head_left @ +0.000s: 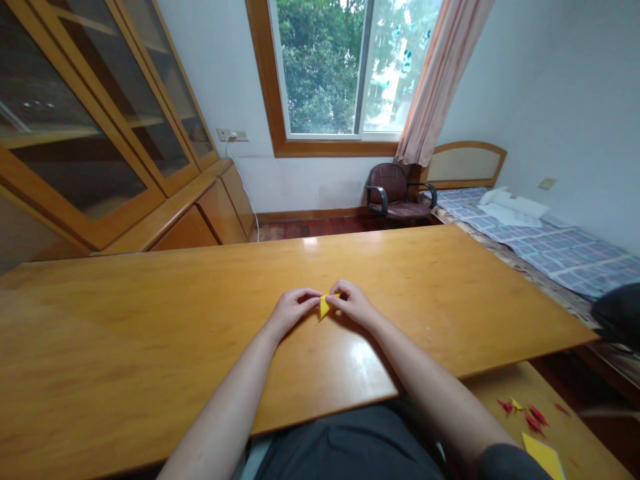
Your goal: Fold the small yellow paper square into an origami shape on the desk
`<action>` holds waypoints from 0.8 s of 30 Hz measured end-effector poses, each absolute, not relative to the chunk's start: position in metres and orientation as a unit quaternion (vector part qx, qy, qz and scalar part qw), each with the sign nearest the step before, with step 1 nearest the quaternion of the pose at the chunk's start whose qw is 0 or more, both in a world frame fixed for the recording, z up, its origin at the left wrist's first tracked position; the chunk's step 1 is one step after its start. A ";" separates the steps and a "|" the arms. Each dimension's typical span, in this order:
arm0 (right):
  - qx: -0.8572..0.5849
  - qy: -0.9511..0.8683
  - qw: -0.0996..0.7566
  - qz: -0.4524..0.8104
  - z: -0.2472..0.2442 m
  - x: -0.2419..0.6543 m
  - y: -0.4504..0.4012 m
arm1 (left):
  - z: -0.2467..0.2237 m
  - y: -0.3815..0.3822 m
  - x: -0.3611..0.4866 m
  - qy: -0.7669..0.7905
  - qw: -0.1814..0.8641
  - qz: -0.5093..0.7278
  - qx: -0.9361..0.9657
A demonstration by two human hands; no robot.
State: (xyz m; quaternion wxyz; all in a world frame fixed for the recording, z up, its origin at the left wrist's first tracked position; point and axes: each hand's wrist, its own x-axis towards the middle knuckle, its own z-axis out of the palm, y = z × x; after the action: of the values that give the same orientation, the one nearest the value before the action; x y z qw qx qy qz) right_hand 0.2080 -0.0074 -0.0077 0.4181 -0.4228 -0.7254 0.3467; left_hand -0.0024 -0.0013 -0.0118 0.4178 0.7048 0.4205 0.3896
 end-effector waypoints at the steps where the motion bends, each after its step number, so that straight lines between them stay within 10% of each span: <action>1: -0.422 -0.727 0.417 0.345 -0.008 0.208 -0.007 | -0.012 -0.001 -0.002 0.420 0.417 0.390 0.705; 24: -0.389 -0.632 0.447 0.498 -0.019 0.203 -0.004 | -0.014 0.001 -0.001 0.440 0.470 0.444 0.623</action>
State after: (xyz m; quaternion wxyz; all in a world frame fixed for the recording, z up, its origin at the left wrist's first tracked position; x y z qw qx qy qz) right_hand 0.2030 -0.0040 -0.0193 0.4473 -0.3895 -0.6325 0.4982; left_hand -0.0007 0.0007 -0.0136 0.4698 0.6229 0.4403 0.4442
